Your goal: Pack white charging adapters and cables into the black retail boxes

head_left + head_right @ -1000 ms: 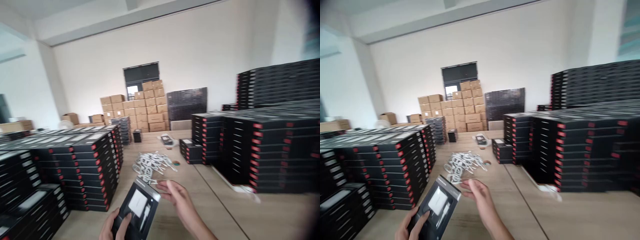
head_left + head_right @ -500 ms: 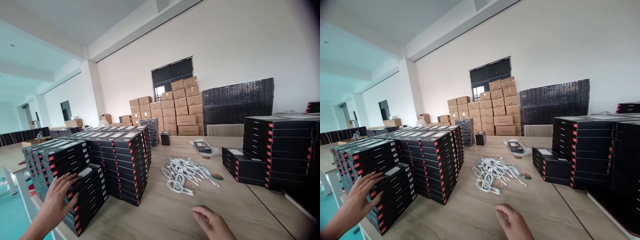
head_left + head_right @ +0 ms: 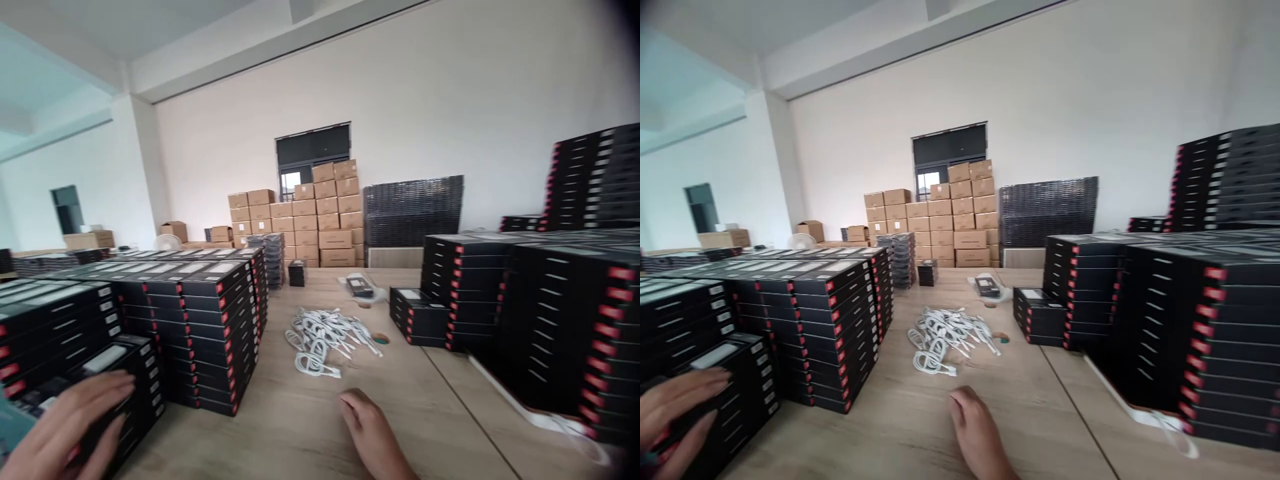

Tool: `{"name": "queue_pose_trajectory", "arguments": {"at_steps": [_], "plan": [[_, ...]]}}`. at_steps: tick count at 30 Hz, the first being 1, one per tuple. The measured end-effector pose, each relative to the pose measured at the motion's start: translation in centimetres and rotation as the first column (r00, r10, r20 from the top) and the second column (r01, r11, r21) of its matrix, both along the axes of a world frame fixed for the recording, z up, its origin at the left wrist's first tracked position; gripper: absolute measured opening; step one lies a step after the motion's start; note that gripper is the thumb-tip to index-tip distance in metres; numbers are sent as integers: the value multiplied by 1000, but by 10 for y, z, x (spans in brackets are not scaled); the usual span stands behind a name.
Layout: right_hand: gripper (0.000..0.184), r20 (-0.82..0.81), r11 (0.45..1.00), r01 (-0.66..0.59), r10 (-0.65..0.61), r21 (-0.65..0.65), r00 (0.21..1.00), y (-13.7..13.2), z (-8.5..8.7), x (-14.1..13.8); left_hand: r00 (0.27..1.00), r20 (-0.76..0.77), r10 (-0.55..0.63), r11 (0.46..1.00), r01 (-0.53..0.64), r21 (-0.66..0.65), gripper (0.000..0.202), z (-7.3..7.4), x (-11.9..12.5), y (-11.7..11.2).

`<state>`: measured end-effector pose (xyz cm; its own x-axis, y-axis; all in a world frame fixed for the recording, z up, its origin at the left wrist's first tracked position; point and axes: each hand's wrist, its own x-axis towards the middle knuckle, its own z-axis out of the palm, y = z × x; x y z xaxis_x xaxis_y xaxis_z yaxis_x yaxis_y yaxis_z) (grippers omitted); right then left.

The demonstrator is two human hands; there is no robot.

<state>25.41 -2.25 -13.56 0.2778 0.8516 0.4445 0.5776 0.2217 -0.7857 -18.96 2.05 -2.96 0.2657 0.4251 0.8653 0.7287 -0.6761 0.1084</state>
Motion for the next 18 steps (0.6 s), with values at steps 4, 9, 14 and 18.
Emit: {"name": "queue_pose_trajectory", "arguments": {"at_steps": [4,9,14,18], "plan": [[33,140,983,157,-169,92,976,6,-2,-1,847,-31,-530,821,503,-270,27,-14,138,-16],[26,168,963,262,-270,68,948,9,-15,16,788,464,-405,520,616,-592,20,-61,281,18],[30,150,935,352,-342,-50,928,26,-25,23,775,605,-180,535,594,-601,15,-115,309,59],[23,267,916,395,-364,-69,892,51,-18,12,761,643,-83,609,549,-572,19,-126,304,72]]}}
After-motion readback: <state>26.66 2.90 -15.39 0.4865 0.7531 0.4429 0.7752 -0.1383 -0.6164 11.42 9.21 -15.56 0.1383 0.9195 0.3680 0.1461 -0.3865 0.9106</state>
